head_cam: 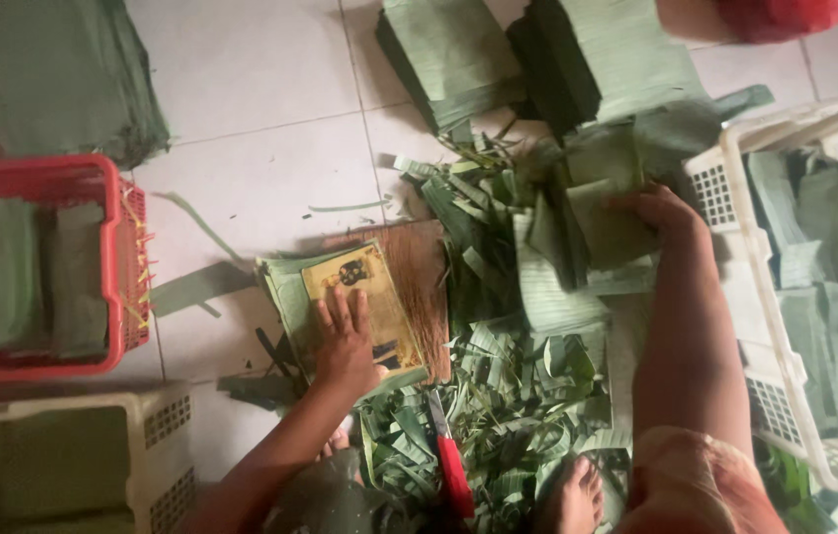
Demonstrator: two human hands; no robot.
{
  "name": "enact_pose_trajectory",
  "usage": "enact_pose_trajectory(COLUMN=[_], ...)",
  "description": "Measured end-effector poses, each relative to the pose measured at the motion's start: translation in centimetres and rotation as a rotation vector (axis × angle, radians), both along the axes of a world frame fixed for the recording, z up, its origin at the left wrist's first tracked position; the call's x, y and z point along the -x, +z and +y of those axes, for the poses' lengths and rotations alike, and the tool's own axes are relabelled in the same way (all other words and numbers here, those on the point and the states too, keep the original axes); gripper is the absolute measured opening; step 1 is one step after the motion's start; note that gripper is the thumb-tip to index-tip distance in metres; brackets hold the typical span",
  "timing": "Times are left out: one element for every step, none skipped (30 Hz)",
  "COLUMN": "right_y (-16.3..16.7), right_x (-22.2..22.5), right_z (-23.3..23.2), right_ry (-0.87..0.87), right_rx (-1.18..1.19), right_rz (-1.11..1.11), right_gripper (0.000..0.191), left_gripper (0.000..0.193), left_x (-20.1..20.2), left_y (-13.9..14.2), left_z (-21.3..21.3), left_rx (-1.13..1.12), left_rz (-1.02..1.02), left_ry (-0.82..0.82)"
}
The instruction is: The person sits on the floor trimming banana leaves with scissors, using a printed paper template as a size guide. They cut leaf pieces to shape, stack the trimmed pieces, and place finished stacks into plastic baskets.
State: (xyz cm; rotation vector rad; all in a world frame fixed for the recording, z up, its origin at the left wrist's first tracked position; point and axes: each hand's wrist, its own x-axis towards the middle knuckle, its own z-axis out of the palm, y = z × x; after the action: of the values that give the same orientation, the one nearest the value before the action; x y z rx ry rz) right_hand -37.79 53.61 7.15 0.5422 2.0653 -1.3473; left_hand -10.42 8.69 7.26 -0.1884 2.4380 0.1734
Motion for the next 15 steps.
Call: enact_pose_trajectory(right_y=[-0.6,-1.0,-1.1,-1.1,-1.1,-1.0,-0.7,-0.3,0.1,0.5,0.9,1.4,1.8,2.1,2.6], right_x=[0.3,0.4,0.4,0.4,0.3,0.4,0.4,0.2,0.1,0.3,0.6,0.8,1.1,1.3,1.4], right_z=[0.2,0.2,0.0,-0.1,-0.1,-0.2,-0.2,-0.3,-0.4,-0.8,-1.3,-1.9,-2.8,-4.0,-5.4], right_ry=[0.010,0.018,0.024,0.020,0.015,0.012,0.064,0.116,0.167,0.225,0.283,0.340,0.398,0.452,0.504], right_rx=[-0.048,-0.095,-0.143,-0.185,-0.227,-0.269,-0.273,-0.278,-0.282,-0.469,-0.654,-0.838,-1.019,-1.197,-1.374], right_rz=[-0.006,-0.012,-0.017,-0.018,-0.018,-0.015,0.022,0.061,0.100,0.225,0.354,0.486,0.622,0.763,0.906], right_gripper=[0.049,0.048,0.046,0.047,0.047,0.048,0.052,0.055,0.059,0.060,0.061,0.063,0.064,0.065,0.067], left_gripper=[0.138,0.138,0.139,0.139,0.140,0.140,0.140,0.135,0.129,0.124,0.111,0.099,0.088,0.082,0.076], left_x=[0.1,0.1,0.1,0.1,0.0,-0.1,-0.2,-0.4,-0.7,-1.1,-1.2,-1.0,-1.1,-1.4,-1.5], left_y=[0.2,0.2,0.2,0.1,-0.2,-0.6,-1.3,-2.0,-2.9,-3.9,-5.1,-6.2,-7.2,-7.9,-8.4], left_z=[0.1,0.1,0.2,0.2,0.1,0.1,0.0,-0.1,-0.2,-0.4,-0.5,-0.5,-0.8,-1.1,-1.1], left_rx=[-0.005,0.002,0.009,0.014,0.056,0.099,0.142,0.142,0.142,0.142,0.217,0.294,0.373,0.343,0.313], left_rz=[-0.025,-0.004,0.017,0.039,0.042,0.046,0.051,0.037,0.022,0.008,0.146,0.282,0.417,0.441,0.465], left_ry=[0.024,0.023,0.021,0.016,-0.025,-0.066,-0.106,-0.107,-0.108,-0.109,-0.124,-0.137,-0.148,-0.119,-0.092])
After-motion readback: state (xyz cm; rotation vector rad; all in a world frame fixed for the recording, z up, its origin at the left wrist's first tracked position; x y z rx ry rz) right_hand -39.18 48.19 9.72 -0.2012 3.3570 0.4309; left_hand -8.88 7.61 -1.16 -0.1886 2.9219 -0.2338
